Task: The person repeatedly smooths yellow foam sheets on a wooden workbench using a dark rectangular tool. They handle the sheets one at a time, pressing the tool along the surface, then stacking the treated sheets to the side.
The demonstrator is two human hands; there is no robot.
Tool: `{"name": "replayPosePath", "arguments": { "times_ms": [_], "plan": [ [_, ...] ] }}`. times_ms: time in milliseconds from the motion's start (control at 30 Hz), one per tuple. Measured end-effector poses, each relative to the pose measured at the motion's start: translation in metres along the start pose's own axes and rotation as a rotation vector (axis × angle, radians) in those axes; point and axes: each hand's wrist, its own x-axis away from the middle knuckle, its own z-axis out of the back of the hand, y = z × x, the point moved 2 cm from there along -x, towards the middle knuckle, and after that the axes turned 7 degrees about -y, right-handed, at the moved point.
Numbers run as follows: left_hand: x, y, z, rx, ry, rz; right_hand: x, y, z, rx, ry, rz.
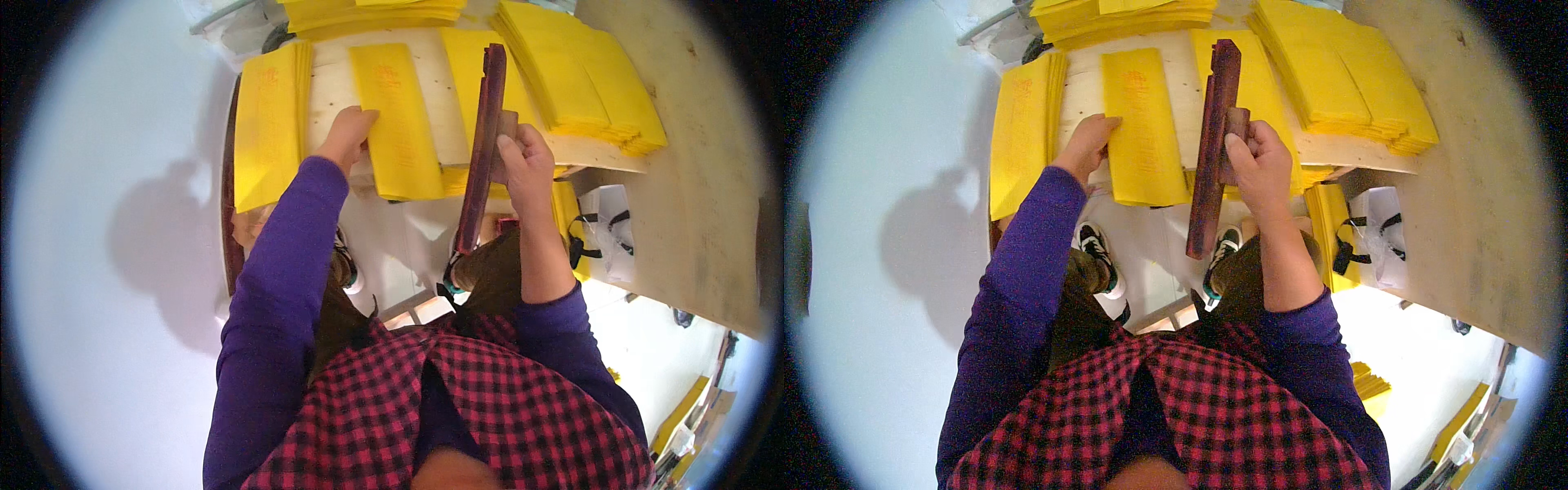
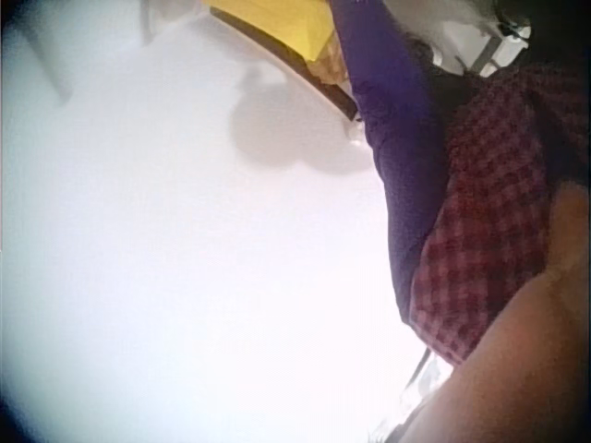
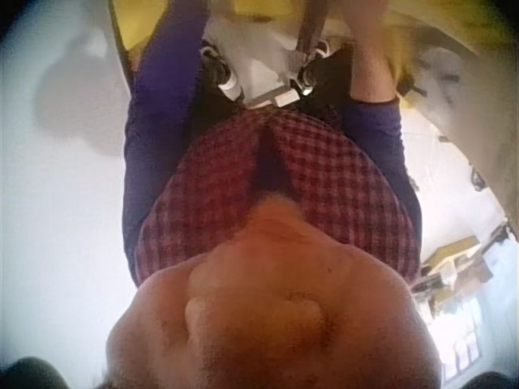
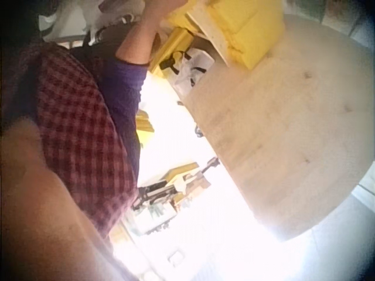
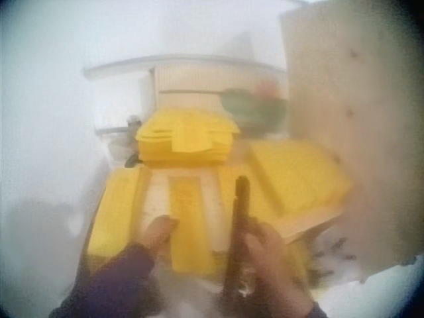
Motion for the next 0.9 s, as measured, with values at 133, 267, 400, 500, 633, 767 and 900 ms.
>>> {"name": "replayPosePath", "arguments": {
  "times_ms": [133, 267, 400, 500, 633, 767, 900],
  "plan": [
    [-0.019, 0.007, 0.004, 0.026, -0.010, -0.065, -0.005, 0.010, 0.005, 0.049, 0.024, -0.067],
    [-0.021, 0.019, 0.026, 0.048, -0.079, -0.178, -0.004, 0.009, 0.012, -0.045, -0.012, -0.049],
    [0.001, 0.043, 0.075, 0.073, -0.148, -0.251, -0.006, 0.010, 0.013, -0.120, 0.010, -0.021],
    [0.030, 0.056, 0.102, 0.047, 0.049, -0.307, -0.005, 0.012, 0.013, -0.134, -0.042, -0.056],
    [0.059, 0.068, 0.133, 0.060, 0.057, -0.232, -0.005, 0.010, 0.011, -0.086, -0.047, -0.050],
    [0.074, 0.057, 0.163, 0.121, 0.061, -0.144, -0.003, 0.007, 0.005, -0.055, -0.034, -0.076],
    [0.069, 0.041, 0.185, 0.140, 0.058, -0.109, -0.005, 0.008, 0.001, -0.084, -0.052, -0.026]
  ]
}}
